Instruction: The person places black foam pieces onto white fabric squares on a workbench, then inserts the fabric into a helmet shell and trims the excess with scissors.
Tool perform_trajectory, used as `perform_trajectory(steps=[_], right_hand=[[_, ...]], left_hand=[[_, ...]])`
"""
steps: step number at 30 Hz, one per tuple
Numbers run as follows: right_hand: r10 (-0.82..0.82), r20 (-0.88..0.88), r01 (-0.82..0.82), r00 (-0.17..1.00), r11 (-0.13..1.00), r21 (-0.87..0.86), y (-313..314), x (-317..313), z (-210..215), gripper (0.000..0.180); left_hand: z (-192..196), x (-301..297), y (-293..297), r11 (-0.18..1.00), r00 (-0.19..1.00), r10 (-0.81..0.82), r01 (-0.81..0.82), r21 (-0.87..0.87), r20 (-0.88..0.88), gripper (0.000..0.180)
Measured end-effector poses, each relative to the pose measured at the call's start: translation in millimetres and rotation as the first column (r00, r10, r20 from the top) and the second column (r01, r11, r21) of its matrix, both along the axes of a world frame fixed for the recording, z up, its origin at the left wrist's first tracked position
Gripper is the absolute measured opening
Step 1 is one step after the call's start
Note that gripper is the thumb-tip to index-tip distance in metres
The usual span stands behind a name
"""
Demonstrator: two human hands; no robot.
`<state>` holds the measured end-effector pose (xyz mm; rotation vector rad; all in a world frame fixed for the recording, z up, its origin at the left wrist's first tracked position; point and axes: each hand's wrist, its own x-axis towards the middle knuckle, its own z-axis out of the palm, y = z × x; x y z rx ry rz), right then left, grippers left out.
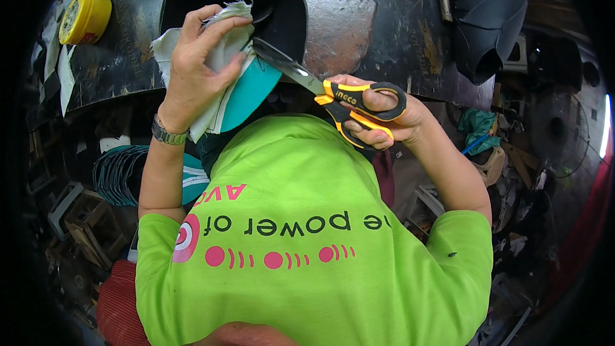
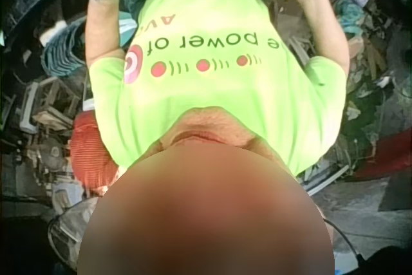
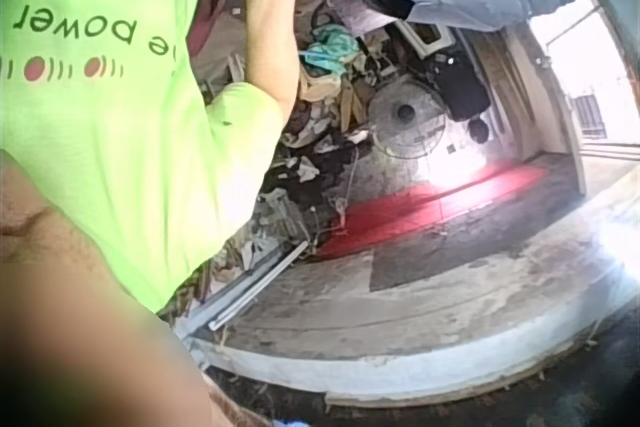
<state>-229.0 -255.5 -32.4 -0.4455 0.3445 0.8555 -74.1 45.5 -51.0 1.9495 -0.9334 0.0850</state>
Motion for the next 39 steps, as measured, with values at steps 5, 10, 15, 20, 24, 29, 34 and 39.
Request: perform_trajectory(steps=[5, 10, 15, 20, 24, 29, 34, 39], right_hand=[[0.061, 0.055, -0.058, 0.997, 0.997, -0.053, -2.1, -1.0, 6.1, 0.073], [0.055, 0.028, -0.053, 0.998, 0.996, -0.073, -3.3, 0.0, 8.8, 0.070], [0.029, 0.053, -0.029, 0.998, 1.000, 0.009, 1.6, 4.6, -2.9, 0.068], [0.006, 0.027, -0.006, 1.000, 1.000, 0.009, -0.7, 1.5, -3.3, 0.066], [0.003, 0.013, -0.003, 1.000, 1.000, -0.009, -2.2, 1.8, 1.6, 0.064], [0.031, 0.030, -0.023, 0.999, 0.974, -0.224, 1.3, 8.2, 11.5, 0.055], [0.091, 0.162, -0.006, 0.983, 0.887, -0.462, 8.7, 10.9, 23.9, 0.054], [0.228, 0.282, 0.028, 0.932, 0.731, -0.682, 15.6, 9.1, 30.5, 0.059]], left_hand=[[-3.4, -3.1, -1.9, 0.999, 1.000, 0.012, -0.013, -0.029, -0.026, 0.047], [-6.7, -3.5, -4.7, 0.999, 0.999, 0.037, -0.037, -0.012, 0.029, 0.046], [-2.5, -4.1, -2.3, 1.000, 1.000, 0.023, -0.023, -0.007, -0.009, 0.048], [-0.6, -3.1, -2.3, 1.000, 0.999, 0.026, -0.026, 0.013, -0.020, 0.053], [-1.8, -2.4, -1.8, 0.999, 1.000, 0.030, -0.030, 0.011, 0.008, 0.054], [-2.4, -1.9, -0.1, 1.000, 1.000, 0.025, -0.025, 0.002, 0.001, 0.054], [-0.1, -1.2, -1.5, 1.000, 0.999, 0.012, -0.013, 0.021, 0.033, 0.054], [3.3, -0.1, 0.6, 0.999, 0.999, -0.009, 0.008, 0.036, 0.039, 0.053]])
